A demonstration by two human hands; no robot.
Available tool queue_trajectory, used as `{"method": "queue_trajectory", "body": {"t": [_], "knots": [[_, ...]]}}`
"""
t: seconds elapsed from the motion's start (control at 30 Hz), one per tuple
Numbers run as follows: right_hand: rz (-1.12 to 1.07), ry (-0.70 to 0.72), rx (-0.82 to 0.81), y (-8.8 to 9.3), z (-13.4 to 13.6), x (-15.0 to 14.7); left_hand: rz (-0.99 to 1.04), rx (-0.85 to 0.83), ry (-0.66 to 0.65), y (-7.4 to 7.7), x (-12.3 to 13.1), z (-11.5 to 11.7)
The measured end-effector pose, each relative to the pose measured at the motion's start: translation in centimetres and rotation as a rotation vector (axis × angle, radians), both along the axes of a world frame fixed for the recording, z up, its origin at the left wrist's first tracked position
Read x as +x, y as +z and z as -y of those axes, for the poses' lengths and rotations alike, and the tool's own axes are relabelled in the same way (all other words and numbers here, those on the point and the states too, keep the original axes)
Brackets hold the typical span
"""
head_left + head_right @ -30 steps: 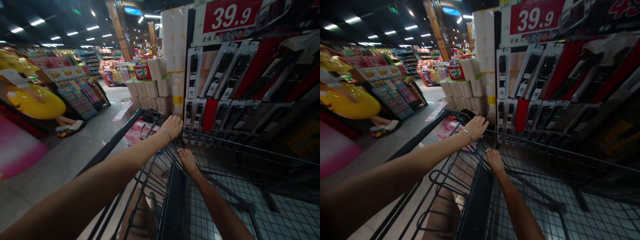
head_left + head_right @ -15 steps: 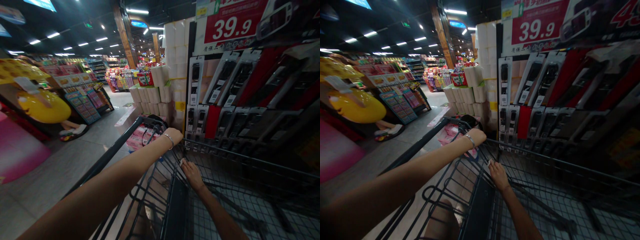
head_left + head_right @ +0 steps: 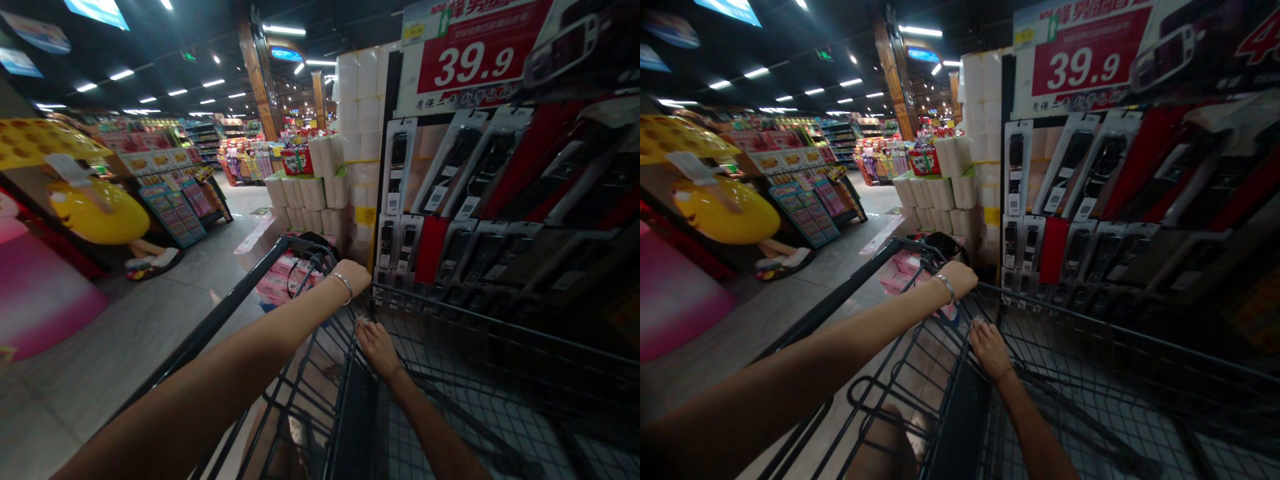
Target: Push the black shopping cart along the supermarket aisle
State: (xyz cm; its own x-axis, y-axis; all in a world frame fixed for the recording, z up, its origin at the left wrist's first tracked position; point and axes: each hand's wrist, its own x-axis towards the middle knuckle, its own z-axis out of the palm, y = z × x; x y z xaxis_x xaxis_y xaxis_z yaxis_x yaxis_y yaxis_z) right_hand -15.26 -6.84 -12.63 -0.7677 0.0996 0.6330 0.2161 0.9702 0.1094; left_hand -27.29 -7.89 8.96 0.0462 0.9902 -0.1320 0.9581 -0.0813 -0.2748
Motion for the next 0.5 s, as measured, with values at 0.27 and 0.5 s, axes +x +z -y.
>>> {"method": "queue_trajectory", "body": {"t": [0.27, 0.5], "knots": [[0.102, -0.035, 0.006, 0.0, 0.9, -0.8, -0.077, 0.004, 0.032, 1.7, -0.1, 1.7], [0.066, 0.062, 0.103, -1.0, 0.3, -0.8, -0.11, 0.016, -0.008, 1.9, -0.4, 2.2]]}}
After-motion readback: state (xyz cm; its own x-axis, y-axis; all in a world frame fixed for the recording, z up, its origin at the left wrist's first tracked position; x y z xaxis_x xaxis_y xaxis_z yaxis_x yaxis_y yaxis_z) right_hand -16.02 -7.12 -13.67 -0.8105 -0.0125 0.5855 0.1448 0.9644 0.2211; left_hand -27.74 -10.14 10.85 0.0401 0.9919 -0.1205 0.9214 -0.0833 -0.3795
